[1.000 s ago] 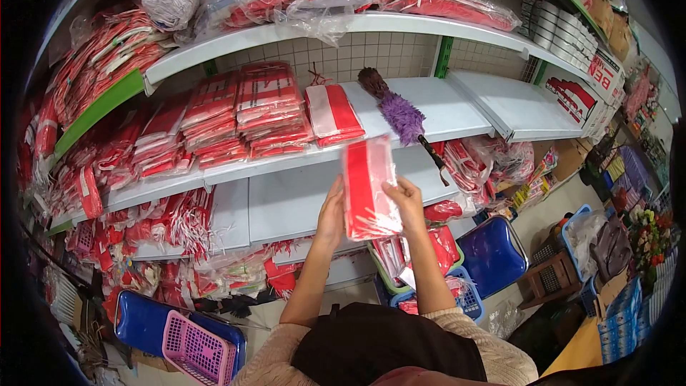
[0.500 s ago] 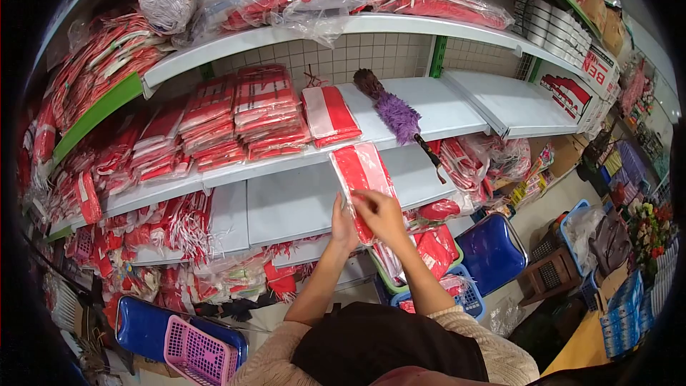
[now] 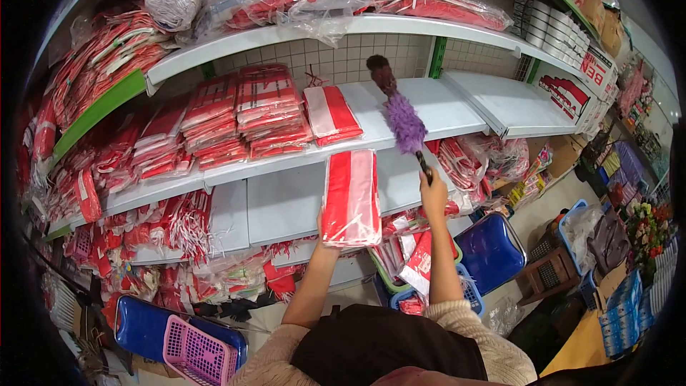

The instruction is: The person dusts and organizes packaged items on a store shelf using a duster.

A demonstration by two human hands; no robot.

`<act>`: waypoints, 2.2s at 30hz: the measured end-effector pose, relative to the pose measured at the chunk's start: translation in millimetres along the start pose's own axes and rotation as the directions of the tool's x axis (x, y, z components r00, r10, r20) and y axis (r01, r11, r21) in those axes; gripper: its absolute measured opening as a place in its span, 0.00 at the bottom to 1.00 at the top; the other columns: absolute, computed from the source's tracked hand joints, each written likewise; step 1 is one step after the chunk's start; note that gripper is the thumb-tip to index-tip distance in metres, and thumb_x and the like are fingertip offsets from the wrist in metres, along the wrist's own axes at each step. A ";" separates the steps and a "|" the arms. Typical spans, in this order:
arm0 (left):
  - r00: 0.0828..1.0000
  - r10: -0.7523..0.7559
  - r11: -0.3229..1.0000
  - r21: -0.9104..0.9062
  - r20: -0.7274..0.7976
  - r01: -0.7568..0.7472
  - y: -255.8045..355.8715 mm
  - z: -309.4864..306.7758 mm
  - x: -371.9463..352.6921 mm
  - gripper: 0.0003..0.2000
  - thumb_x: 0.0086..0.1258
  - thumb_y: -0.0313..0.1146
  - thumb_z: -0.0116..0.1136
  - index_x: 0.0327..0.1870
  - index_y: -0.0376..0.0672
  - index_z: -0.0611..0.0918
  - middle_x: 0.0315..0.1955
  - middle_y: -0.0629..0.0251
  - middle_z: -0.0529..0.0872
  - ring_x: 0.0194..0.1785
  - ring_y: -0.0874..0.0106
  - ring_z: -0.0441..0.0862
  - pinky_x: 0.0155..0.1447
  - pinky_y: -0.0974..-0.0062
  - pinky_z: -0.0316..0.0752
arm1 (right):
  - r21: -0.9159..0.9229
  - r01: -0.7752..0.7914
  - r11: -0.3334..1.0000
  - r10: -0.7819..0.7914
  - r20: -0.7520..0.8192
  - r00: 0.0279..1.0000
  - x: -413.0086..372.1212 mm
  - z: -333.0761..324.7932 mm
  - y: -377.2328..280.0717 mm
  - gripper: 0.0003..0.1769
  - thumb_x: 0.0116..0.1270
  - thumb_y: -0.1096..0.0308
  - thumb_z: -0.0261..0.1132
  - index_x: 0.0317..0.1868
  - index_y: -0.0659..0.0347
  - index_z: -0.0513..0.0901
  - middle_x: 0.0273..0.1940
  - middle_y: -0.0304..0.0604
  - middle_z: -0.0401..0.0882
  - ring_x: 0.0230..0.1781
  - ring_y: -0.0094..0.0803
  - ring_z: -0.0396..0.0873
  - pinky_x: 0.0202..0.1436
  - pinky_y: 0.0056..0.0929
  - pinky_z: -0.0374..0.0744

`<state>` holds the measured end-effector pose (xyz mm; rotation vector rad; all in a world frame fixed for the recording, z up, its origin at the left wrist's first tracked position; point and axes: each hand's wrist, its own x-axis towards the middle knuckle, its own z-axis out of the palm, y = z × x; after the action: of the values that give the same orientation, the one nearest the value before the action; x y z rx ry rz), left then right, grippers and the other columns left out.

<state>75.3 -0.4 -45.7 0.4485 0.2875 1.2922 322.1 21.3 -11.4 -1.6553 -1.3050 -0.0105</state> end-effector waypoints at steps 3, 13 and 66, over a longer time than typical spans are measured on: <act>0.995 -0.061 0.987 -0.147 0.075 0.072 8.1 8.1 -1.7 0.30 0.66 0.54 0.39 0.57 0.36 0.68 0.51 0.54 0.76 0.53 0.60 0.74 0.60 0.61 0.67 | 0.289 -0.219 0.932 0.171 0.185 0.968 -33.6 10.6 20.0 0.12 0.58 0.69 0.61 0.42 0.62 0.74 0.25 0.48 0.77 0.23 0.39 0.77 0.28 0.35 0.74; 0.980 -0.140 0.948 -0.267 0.141 0.174 12.9 42.4 -19.0 0.28 0.64 0.53 0.42 0.54 0.36 0.72 0.48 0.52 0.78 0.49 0.57 0.76 0.57 0.59 0.70 | 0.613 -0.559 0.559 0.238 0.527 0.816 -23.2 0.6 29.1 0.09 0.58 0.72 0.62 0.37 0.61 0.72 0.23 0.33 0.69 0.18 0.21 0.63 0.22 0.21 0.62; 0.951 -0.157 0.846 -0.461 0.265 0.268 -1.6 -9.0 -5.7 0.23 0.64 0.46 0.43 0.54 0.38 0.72 0.47 0.52 0.78 0.48 0.55 0.77 0.56 0.55 0.70 | -0.222 0.366 0.904 -0.312 0.242 0.919 -134.8 -65.8 102.0 0.11 0.47 0.62 0.62 0.21 0.61 0.75 0.15 0.52 0.72 0.17 0.49 0.74 0.20 0.44 0.70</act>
<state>71.1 -4.8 -54.6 0.1106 -0.1792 1.0347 375.4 -115.0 -118.7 -1.6558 -1.8031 -0.2426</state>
